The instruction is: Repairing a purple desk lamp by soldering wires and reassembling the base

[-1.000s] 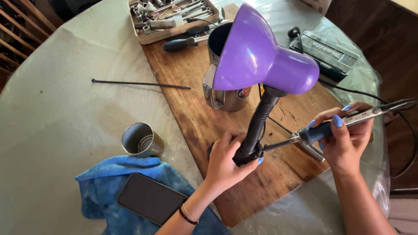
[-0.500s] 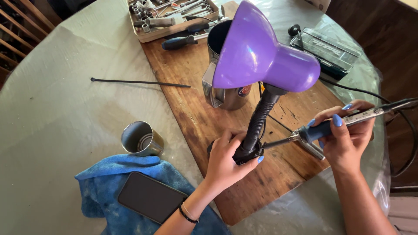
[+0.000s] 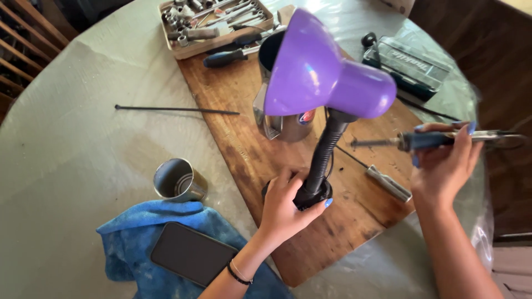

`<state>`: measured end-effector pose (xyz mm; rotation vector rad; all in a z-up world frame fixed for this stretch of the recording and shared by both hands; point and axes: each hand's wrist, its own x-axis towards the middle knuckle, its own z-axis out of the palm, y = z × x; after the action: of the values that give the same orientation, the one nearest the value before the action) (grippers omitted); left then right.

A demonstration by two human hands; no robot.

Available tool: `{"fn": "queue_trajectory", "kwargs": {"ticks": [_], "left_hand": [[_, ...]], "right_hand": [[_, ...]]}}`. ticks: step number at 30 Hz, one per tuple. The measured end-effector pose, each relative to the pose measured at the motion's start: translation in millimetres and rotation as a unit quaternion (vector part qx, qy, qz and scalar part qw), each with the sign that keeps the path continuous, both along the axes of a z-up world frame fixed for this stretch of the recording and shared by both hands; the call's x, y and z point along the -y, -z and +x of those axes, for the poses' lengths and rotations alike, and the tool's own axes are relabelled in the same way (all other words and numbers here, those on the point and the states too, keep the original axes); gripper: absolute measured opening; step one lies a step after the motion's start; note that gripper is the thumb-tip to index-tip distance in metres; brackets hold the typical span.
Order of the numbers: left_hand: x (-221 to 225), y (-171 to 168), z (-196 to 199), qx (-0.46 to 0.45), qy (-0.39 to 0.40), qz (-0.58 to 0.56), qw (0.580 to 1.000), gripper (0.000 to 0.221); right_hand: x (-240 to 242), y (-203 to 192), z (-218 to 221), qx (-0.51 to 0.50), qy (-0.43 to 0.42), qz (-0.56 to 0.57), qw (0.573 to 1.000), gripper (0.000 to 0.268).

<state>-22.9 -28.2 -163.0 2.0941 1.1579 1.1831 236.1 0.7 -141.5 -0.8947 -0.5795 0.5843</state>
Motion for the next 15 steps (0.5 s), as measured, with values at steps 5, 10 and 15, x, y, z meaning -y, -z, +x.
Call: {"fn": "queue_trajectory", "kwargs": {"ticks": [5,10,15], "left_hand": [[-0.6,0.2,2.8,0.026,-0.001,0.017,1.0,0.055],[-1.0,3.0,7.5,0.048,-0.021,-0.081,0.995,0.064],[-0.3,14.8,7.1,0.042,-0.049,-0.088,0.994,0.064]], "right_hand": [[-34.2,40.5,30.0,-0.071,0.005,-0.104,0.992,0.034],[-51.8,72.2,46.9,-0.103,-0.066,-0.189,0.974,0.034],[-58.2,98.9,60.1,-0.1,-0.261,-0.257,0.925,0.05]]}}
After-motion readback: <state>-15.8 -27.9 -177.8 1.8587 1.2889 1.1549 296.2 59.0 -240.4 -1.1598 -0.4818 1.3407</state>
